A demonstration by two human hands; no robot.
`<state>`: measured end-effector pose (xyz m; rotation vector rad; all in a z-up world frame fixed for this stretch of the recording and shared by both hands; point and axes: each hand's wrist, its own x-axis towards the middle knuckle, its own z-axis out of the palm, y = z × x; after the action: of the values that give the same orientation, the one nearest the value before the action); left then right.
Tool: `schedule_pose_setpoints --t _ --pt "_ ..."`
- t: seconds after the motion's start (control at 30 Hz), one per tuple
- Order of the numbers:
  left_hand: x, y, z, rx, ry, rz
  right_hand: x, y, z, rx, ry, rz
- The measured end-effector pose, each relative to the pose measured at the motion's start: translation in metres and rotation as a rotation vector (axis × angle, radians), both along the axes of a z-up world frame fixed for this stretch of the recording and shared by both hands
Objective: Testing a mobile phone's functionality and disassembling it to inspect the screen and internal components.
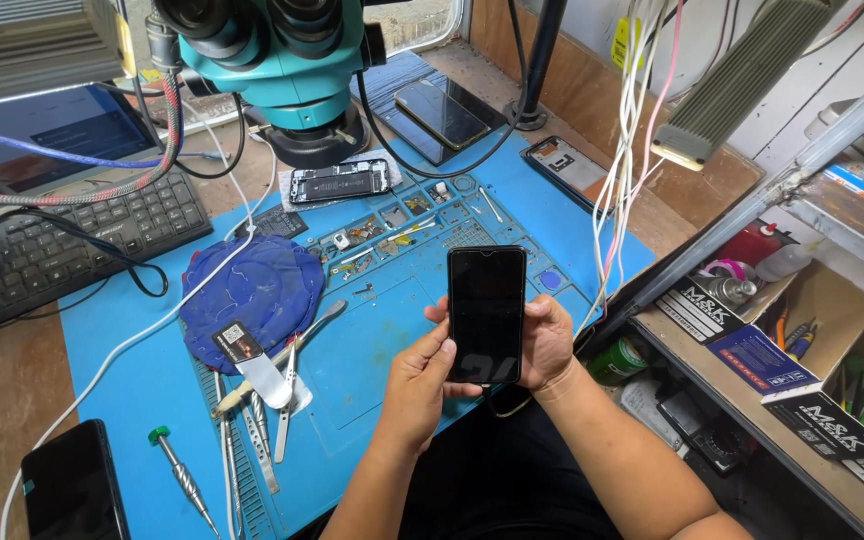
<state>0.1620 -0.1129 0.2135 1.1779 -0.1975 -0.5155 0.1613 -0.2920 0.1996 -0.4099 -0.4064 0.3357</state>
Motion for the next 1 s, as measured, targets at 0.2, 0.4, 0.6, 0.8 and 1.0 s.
schedule_pose_setpoints --t 0.2,0.4,0.6,0.8,1.0 --pt "-0.001 0.002 -0.002 0.001 -0.032 -0.006 0.001 -0.002 -0.004 0.019 -0.003 0.021" --pt "-0.001 0.0 -0.006 -0.106 0.023 0.064 0.004 0.003 -0.01 0.029 0.071 -0.097" --pt "-0.001 0.0 -0.004 -0.103 0.024 0.065 0.004 0.004 -0.009 0.017 0.056 -0.107" --pt "0.0 -0.001 -0.004 -0.078 0.02 0.055 0.004 0.004 -0.011 0.023 0.04 -0.116" --pt "0.0 0.0 -0.002 -0.067 0.016 0.051 0.006 0.002 -0.017 0.02 0.038 -0.116"
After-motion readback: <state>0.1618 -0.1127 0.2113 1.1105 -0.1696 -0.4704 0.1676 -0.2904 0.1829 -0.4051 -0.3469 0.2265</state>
